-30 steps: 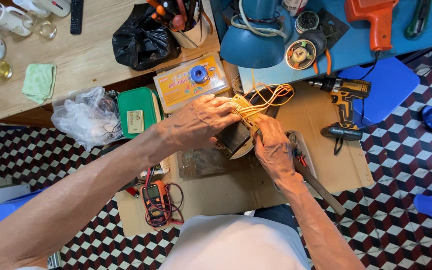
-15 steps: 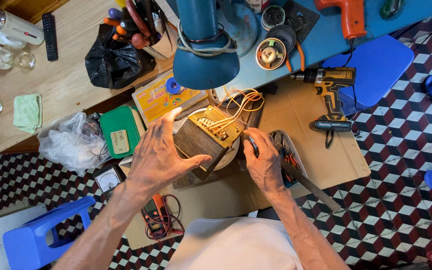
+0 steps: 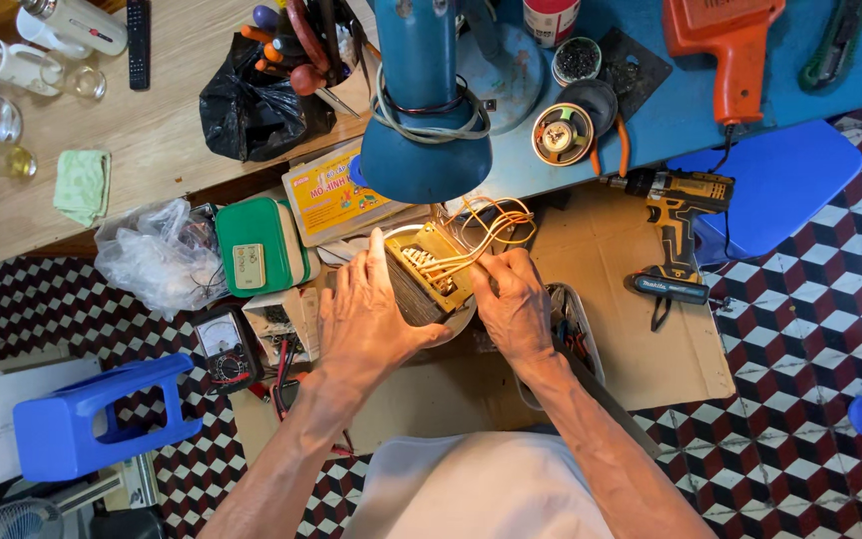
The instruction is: The person works on a disassembled electronic device, likely a transformer, at a cluttered workbench. They use a knife to scrape or clean the laminated core, handle a small metal frame, and manipulate wires and components. The person also picks up small metal pins from a white bowl.
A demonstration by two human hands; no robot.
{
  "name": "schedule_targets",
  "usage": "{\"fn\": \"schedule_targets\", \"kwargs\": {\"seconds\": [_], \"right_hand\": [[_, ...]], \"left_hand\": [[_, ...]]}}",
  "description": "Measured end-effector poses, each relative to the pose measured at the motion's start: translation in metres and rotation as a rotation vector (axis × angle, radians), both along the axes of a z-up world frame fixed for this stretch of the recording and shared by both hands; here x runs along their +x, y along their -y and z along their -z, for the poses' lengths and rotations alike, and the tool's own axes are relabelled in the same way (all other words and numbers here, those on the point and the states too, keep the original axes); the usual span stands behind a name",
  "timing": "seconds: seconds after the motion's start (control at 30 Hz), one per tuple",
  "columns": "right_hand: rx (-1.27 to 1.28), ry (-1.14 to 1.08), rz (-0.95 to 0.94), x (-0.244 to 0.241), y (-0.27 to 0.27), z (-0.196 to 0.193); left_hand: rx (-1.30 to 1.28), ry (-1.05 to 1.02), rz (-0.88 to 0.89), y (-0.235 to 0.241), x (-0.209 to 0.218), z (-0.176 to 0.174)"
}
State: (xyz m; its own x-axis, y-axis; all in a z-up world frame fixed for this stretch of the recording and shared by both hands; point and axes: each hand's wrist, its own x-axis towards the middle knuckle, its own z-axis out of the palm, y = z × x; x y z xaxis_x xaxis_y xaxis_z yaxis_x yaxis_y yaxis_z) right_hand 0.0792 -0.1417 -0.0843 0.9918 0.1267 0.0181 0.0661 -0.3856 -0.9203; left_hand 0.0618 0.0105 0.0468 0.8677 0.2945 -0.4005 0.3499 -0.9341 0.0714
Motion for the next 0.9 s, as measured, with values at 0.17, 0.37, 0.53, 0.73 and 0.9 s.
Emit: {"fn": "schedule_targets", "kwargs": {"seconds": [0.17,0.37,0.53,0.73,0.9], "right_hand": [[0.043,-0.033,-0.024,0.000,-0.001,-0.001],[0.091,0.038,-0.046,-0.002,0.000,-0.003],[-0.041,0.188,-0.169,-0.009,0.012,-0.009],[-0.115,0.378,-0.260,-0.014,0.013,-0.013],[-0.187,0.507,-0.285,-0.013,0.007,-0.005]], "left_hand": [[-0.056,0.052,-0.054,0.000,0.001,0.001],[-0.088,0.142,-0.072,0.002,-0.004,-0.005],[-0.079,0.189,-0.041,0.000,-0.010,-0.004],[-0.098,0.205,-0.074,0.000,-0.015,-0.007],[-0.115,0.236,-0.081,-0.003,-0.019,-0.006]]}}
